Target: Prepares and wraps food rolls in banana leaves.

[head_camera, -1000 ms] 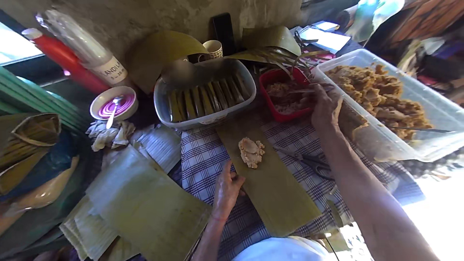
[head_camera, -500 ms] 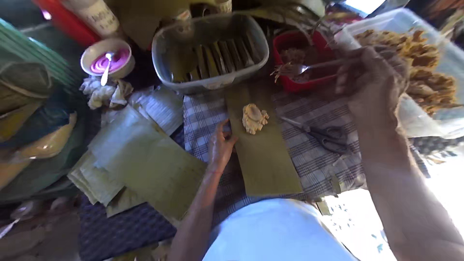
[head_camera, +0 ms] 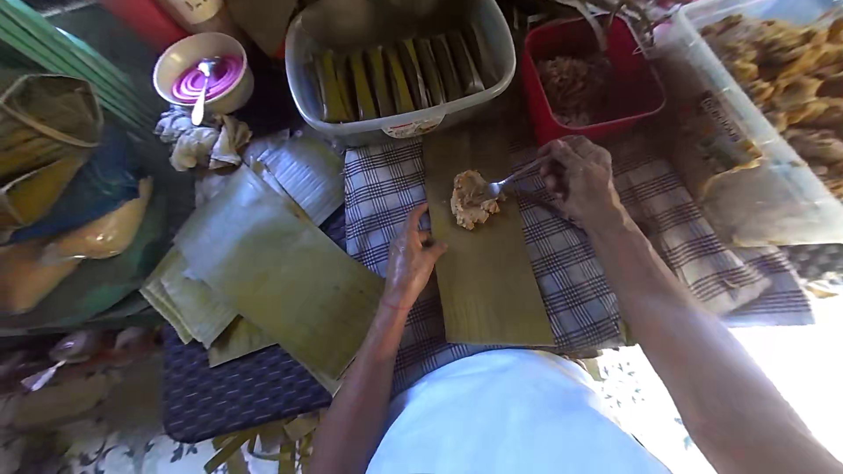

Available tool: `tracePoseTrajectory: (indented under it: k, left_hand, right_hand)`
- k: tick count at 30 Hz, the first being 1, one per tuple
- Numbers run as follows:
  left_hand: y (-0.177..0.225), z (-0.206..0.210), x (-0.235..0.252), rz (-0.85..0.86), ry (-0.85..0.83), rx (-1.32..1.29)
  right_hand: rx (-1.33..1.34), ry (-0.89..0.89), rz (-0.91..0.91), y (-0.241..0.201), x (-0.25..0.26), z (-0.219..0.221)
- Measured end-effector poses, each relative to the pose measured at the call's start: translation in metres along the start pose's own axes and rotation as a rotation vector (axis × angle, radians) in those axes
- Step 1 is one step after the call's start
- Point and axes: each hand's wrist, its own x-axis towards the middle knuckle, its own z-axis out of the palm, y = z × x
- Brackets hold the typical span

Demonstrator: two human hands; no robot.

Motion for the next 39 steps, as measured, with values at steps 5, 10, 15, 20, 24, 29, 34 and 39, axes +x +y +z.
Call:
tracePoseTrajectory:
  k: [5,10,15,20,24,29,34,39]
  left_hand:
    - [0.0,0.001,0.001,0.007,0.019,0.002]
    - [0.0,0.001,0.001,0.018,0.024,-0.022]
    - [-0.002,0.001,0.003,0.001,0.017,-0.005]
    - [-0.012,0.005,0.01,0.006,0.004,0.038]
    - [-0.018,0.007,0.013,0.003,0.0,0.028]
    - [-0.024,0.008,0.015,0.005,-0.014,0.013]
    - [-0.024,0.007,0.014,0.008,-0.017,-0.009]
    - [-0.025,0.007,0.014,0.011,-0.009,0.003]
  right_hand:
    - [-0.172,-0.006,-0.084,-0.022,0.003,-0.002]
    - [-0.345,0.038,-0.32,-0.048,-0.007,-0.001]
    - [-0.338,0.003,-0.327,-0.057,-0.02,0.01]
    - [-0.362,0.05,-0.384,-0.066,-0.013,-0.019]
    - [-0.362,0.399,-0.611,-0.095,0.01,-0.055]
    - [-0.774,0.503,-0.447,-0.078,0.039,-0.058]
    - [-0.807,0.518,-0.41,-0.05,0.058,-0.047]
    - [-0.435,0.58,-0.347,-0.046,0.062,-0.042]
